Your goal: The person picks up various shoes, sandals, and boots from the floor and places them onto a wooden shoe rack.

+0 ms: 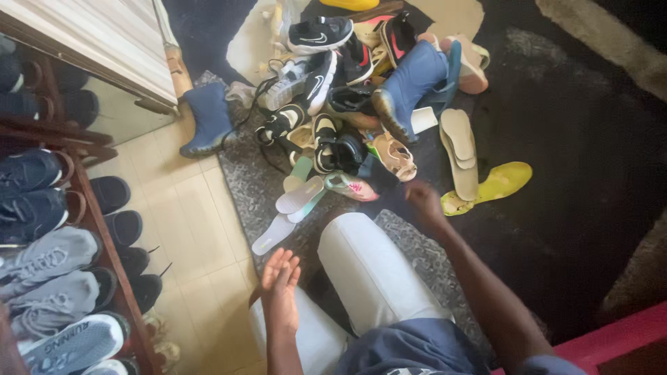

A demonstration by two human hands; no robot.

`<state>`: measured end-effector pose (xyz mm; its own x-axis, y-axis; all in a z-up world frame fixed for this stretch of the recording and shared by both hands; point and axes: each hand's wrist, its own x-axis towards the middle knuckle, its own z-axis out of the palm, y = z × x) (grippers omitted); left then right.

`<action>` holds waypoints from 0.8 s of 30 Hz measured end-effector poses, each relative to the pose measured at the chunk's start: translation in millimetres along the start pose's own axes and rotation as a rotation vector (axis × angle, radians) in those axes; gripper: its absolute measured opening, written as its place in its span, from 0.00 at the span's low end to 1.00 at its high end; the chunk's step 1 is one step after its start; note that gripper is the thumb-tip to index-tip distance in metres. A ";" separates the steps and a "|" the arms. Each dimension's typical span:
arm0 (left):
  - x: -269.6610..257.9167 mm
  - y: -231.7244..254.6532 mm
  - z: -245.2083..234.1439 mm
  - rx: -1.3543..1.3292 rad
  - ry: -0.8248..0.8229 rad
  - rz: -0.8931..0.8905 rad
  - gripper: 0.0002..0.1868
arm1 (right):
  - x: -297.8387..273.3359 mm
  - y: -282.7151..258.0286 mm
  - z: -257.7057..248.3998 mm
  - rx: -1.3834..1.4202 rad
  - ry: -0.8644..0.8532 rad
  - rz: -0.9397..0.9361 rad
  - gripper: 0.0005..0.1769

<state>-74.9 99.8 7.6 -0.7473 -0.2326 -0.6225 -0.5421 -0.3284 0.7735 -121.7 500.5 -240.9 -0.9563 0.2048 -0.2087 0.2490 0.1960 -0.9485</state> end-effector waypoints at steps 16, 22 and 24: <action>-0.2 -1.1 4.3 -0.022 -0.004 0.028 0.29 | 98.6 -137.4 5.1 -0.119 0.271 0.036 0.21; 13.1 -7.8 26.3 0.023 -0.090 -0.004 0.36 | -4.6 -167.2 43.2 0.075 -0.053 0.031 0.18; 22.7 -6.4 32.4 -0.001 -0.086 0.013 0.41 | -23.1 -179.8 67.8 0.248 -0.214 -0.028 0.21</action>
<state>-100.9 126.3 -7.6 -0.7847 -0.1573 -0.5996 -0.5314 -0.3271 0.7814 -154.7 395.5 -81.7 -0.9793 -0.0083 -0.2023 0.2025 -0.0463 -0.9782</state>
